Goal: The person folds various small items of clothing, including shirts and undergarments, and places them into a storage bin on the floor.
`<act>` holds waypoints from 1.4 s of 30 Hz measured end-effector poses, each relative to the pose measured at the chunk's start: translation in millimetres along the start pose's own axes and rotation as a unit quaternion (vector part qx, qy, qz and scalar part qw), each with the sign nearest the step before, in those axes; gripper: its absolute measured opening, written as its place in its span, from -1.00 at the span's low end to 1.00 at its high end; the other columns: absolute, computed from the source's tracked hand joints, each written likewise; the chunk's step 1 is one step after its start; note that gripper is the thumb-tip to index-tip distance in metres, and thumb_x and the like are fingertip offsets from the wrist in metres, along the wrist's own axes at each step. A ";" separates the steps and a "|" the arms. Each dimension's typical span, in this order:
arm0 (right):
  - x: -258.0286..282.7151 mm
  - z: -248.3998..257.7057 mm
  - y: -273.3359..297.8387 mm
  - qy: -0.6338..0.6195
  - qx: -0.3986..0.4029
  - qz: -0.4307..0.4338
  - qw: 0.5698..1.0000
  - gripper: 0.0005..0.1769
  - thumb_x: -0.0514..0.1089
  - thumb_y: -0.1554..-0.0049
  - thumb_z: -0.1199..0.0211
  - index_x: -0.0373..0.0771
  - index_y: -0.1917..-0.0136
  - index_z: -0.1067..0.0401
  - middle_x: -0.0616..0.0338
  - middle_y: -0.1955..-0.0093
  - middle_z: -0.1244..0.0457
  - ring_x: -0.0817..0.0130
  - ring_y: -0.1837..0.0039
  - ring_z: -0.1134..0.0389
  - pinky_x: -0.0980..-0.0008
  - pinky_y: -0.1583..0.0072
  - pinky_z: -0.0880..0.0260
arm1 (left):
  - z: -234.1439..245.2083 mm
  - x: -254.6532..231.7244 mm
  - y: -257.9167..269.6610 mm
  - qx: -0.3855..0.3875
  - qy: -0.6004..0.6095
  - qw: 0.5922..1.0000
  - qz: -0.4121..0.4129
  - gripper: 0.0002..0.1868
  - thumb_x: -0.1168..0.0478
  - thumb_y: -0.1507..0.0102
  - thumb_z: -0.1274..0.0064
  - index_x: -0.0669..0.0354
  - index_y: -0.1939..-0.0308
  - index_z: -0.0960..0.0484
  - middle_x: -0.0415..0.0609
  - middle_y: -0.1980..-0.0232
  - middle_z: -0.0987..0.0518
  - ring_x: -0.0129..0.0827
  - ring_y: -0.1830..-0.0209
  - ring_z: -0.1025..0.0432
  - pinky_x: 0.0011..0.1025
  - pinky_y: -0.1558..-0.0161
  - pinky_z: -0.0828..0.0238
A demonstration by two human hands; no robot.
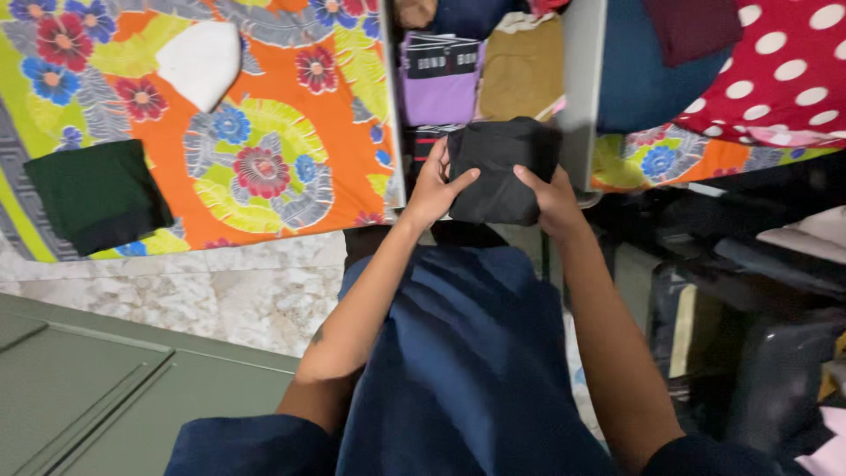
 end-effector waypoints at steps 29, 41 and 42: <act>-44.3 105.4 -74.4 0.628 -0.154 -0.079 0.759 -0.08 -0.13 -0.17 -0.27 -0.18 -0.63 0.18 -0.40 -0.15 -0.31 -0.33 -0.20 -0.37 -0.10 -0.23 -0.34 | -23.4 114.5 -64.8 -0.101 -0.409 0.906 -0.039 -0.12 0.54 -0.20 -0.08 0.11 -0.55 -0.08 0.31 -0.51 -0.23 0.18 -0.52 -0.15 -0.14 -0.43 -0.20; 27.1 12.7 -42.5 0.770 0.010 0.183 0.611 0.12 -0.16 0.19 -0.59 -0.02 -0.58 -0.18 -0.16 -0.66 0.13 -0.25 -0.63 0.16 -0.08 -0.50 -0.06 | -66.6 96.4 -47.5 0.065 -0.696 0.714 -0.046 0.05 0.26 -0.01 -0.35 -0.08 -0.53 -0.15 0.01 -0.66 0.03 0.05 -0.69 0.11 -0.09 -0.58 -0.02; 22.1 14.2 -50.7 0.769 0.037 0.154 0.619 0.22 -0.14 0.23 -0.62 -0.01 -0.61 -0.10 -0.14 -0.68 0.23 -0.25 -0.65 0.26 -0.09 -0.53 0.04 | -66.3 107.8 -53.9 0.100 -0.727 0.680 -0.015 0.13 0.19 0.02 -0.40 -0.06 -0.56 -0.09 0.03 -0.67 0.11 0.05 -0.69 0.19 -0.07 -0.58 0.06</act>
Point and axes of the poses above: each hand's wrist, its own y-axis away from the middle knuckle, its own z-axis out of the back of the hand, x = y × z, the point moved 8 cm from there along -y, towards the middle knuckle
